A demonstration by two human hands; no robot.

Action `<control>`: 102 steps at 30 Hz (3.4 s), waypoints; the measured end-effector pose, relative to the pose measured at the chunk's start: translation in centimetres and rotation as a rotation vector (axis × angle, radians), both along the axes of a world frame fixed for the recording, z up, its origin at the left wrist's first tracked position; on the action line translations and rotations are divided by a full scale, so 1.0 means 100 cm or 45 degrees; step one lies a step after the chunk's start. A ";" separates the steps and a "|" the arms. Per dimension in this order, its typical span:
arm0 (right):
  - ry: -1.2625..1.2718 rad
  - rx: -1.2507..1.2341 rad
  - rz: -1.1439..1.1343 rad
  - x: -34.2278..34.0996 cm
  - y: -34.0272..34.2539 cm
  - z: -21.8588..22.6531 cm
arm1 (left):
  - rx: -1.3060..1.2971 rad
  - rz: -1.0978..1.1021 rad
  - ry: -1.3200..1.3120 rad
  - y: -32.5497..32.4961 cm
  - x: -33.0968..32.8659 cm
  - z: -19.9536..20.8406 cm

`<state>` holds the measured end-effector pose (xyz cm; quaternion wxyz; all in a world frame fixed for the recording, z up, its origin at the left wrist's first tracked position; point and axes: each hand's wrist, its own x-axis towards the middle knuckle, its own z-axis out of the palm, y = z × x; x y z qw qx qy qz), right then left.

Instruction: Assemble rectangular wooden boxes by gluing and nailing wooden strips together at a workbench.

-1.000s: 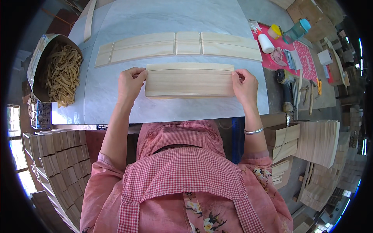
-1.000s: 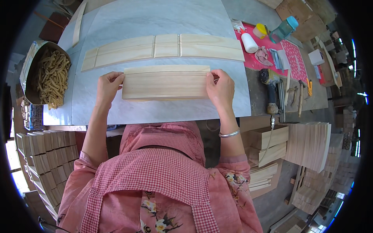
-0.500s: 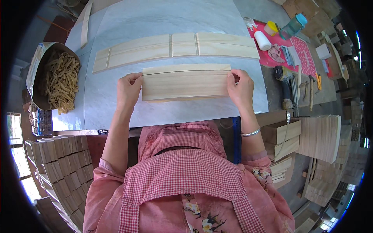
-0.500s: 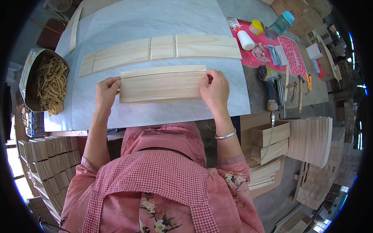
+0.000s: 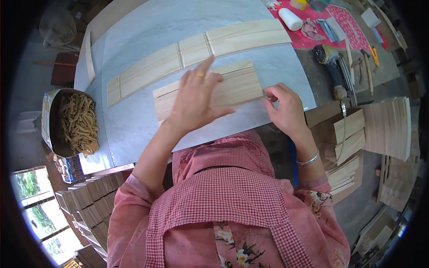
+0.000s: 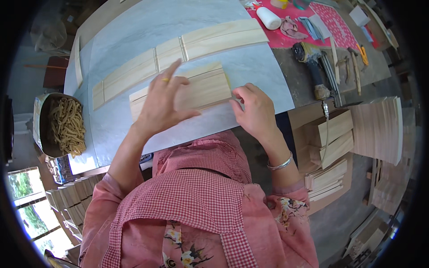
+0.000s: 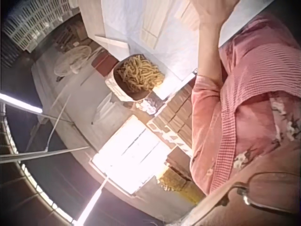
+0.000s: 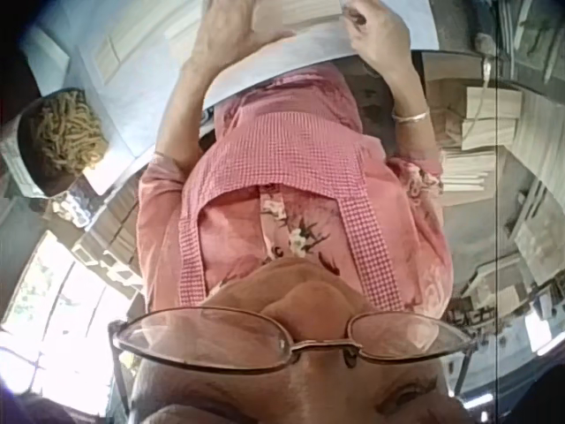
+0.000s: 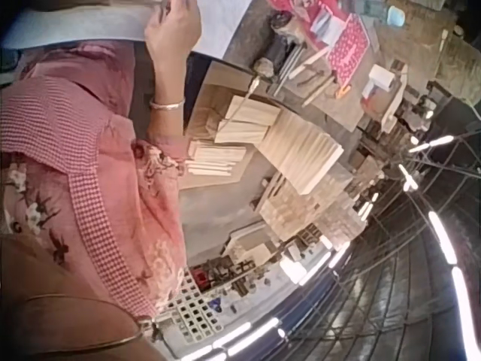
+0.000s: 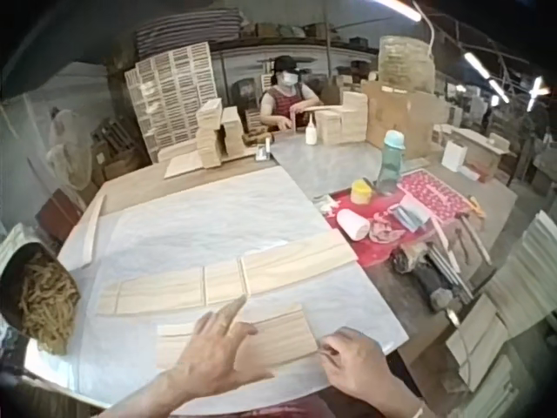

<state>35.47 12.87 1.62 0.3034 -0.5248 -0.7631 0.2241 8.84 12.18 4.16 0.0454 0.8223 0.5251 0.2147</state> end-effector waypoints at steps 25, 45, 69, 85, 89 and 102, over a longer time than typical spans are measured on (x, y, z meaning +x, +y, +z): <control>0.009 0.143 0.068 0.003 0.005 -0.010 | -0.195 -0.070 -0.089 0.032 0.044 -0.022; 0.043 0.044 0.143 0.006 0.011 -0.011 | -0.228 -0.049 -0.124 0.031 0.047 -0.025; 0.455 0.023 -0.064 -0.028 0.035 -0.035 | -0.139 -0.098 -0.123 0.033 0.047 -0.028; 0.631 0.042 -0.107 -0.034 0.040 -0.035 | -0.199 -0.073 -0.066 0.032 0.047 -0.025; 0.654 -0.026 -0.089 -0.033 0.041 -0.036 | -0.190 -0.084 -0.070 0.033 0.047 -0.025; 0.604 0.019 -0.073 -0.038 0.040 -0.042 | -0.196 -0.079 -0.173 0.033 0.049 -0.025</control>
